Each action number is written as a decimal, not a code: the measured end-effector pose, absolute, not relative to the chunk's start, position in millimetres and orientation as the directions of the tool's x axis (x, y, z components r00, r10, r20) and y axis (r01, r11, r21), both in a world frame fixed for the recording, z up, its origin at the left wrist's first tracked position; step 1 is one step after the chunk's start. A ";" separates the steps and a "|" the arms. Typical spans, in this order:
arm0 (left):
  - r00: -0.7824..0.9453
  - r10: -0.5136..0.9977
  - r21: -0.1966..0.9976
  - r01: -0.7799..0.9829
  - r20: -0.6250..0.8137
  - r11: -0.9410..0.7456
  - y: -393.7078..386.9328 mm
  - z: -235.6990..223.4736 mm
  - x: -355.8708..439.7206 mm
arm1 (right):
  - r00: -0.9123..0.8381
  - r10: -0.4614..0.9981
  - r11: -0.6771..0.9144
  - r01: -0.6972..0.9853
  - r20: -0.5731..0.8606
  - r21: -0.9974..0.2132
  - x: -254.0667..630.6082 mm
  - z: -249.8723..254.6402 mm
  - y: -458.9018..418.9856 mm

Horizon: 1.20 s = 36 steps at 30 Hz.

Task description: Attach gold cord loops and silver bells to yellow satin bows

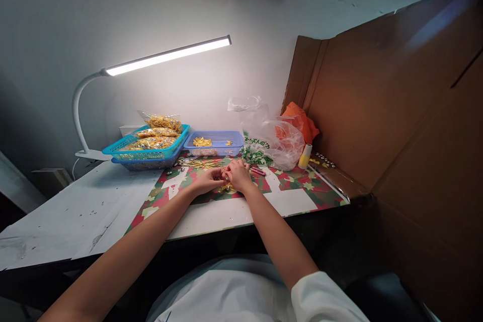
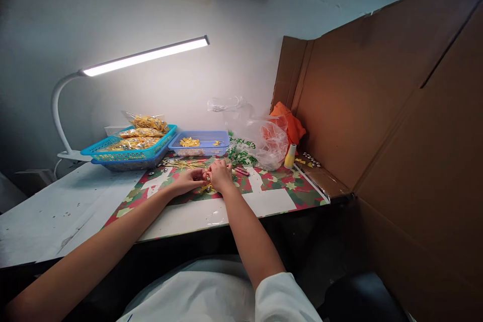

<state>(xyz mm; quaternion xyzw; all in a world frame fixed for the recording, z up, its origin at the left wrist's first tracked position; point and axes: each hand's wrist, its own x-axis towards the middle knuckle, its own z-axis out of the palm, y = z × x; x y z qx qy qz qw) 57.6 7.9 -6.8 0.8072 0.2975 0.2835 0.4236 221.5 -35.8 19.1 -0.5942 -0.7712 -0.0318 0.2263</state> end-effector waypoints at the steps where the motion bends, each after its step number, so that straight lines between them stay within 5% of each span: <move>1: 0.661 0.722 0.853 0.240 0.206 -0.464 7.9 -7.3 57.5 | -0.191 0.902 0.292 0.930 0.386 -0.223 221.7 19.2 -36.0; 12: 0.643 0.743 0.806 0.332 0.187 -0.490 3.0 -0.1 56.4 | -0.138 0.928 0.243 0.928 0.348 -0.282 221.4 26.5 -41.9; 22: 0.621 0.775 0.738 0.468 0.116 -0.486 -3.0 6.1 56.8 | 0.119 0.968 -0.065 0.969 0.220 -0.236 298.6 32.9 -50.8; 28: 0.606 0.784 0.702 0.499 0.138 -0.509 -9.6 11.3 58.7 | 0.111 0.959 -0.045 0.968 0.262 -0.247 314.5 19.3 -50.6; 36: 0.586 0.791 0.669 0.519 0.175 -0.533 -10.8 10.7 59.0 | 0.052 0.938 0.107 0.897 0.343 -0.429 311.3 17.0 -47.8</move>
